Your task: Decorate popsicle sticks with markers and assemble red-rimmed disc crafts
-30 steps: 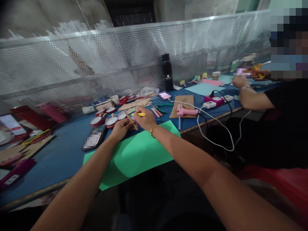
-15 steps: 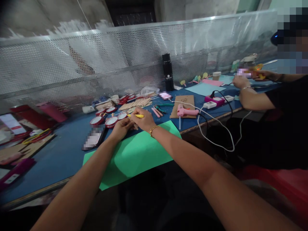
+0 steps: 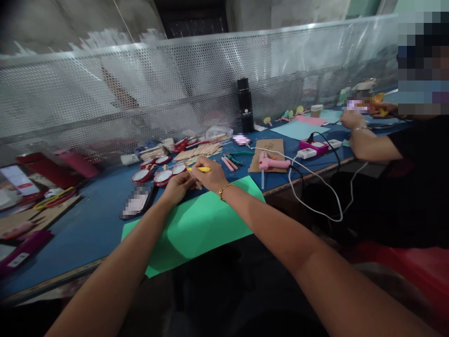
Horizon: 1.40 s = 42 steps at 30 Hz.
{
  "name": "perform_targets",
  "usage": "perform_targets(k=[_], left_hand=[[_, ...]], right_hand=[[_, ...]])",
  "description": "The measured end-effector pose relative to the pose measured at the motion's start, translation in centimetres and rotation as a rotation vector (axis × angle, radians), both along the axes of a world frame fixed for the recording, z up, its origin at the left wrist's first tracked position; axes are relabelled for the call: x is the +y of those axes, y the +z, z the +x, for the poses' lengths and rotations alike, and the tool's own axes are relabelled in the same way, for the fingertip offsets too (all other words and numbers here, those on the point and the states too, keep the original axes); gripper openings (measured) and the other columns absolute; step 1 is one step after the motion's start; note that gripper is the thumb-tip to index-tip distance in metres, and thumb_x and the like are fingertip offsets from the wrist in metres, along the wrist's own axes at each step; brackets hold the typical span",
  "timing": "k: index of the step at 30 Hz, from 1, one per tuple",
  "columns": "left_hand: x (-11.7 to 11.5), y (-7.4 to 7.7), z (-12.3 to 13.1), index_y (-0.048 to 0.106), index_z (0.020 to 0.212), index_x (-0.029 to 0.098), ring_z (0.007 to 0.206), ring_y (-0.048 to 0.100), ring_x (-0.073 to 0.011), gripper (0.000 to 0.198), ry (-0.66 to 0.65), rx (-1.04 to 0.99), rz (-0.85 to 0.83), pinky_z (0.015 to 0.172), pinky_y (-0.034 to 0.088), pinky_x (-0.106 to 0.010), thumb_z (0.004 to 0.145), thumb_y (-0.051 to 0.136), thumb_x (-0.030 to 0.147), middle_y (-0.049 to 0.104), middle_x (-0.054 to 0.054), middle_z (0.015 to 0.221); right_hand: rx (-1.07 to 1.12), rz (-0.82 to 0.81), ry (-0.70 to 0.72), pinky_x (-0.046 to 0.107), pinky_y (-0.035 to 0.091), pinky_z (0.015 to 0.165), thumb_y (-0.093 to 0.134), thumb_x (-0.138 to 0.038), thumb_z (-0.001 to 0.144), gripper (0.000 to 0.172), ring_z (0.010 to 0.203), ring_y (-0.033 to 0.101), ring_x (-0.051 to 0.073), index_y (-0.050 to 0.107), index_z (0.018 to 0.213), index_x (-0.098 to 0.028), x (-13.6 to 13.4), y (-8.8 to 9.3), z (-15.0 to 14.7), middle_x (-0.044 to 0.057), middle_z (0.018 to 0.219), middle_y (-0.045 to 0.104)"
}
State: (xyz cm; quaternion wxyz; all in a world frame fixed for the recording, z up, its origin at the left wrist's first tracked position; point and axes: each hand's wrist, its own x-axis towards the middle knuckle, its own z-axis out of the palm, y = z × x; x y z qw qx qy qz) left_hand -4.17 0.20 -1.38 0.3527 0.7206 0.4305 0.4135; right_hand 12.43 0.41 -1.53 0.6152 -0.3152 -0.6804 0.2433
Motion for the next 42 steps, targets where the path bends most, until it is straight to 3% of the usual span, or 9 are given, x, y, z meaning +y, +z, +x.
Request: perform_targets(k=[42], left_hand=[[-0.18,0.18,0.04,0.065,0.069,0.018,0.057,0.06,-0.0173,0.047,0.021,0.014,-0.026,0.057,0.048,-0.029,0.065,0.081,0.062,0.067,-0.001,0.059]], right_hand=[[-0.033,-0.046,-0.073,0.028,0.04,0.063,0.054,-0.026,0.083,0.018,0.065,0.051,0.016,0.048,0.066,-0.024,-0.1,0.32,0.44,-0.003,0.065,0.056]])
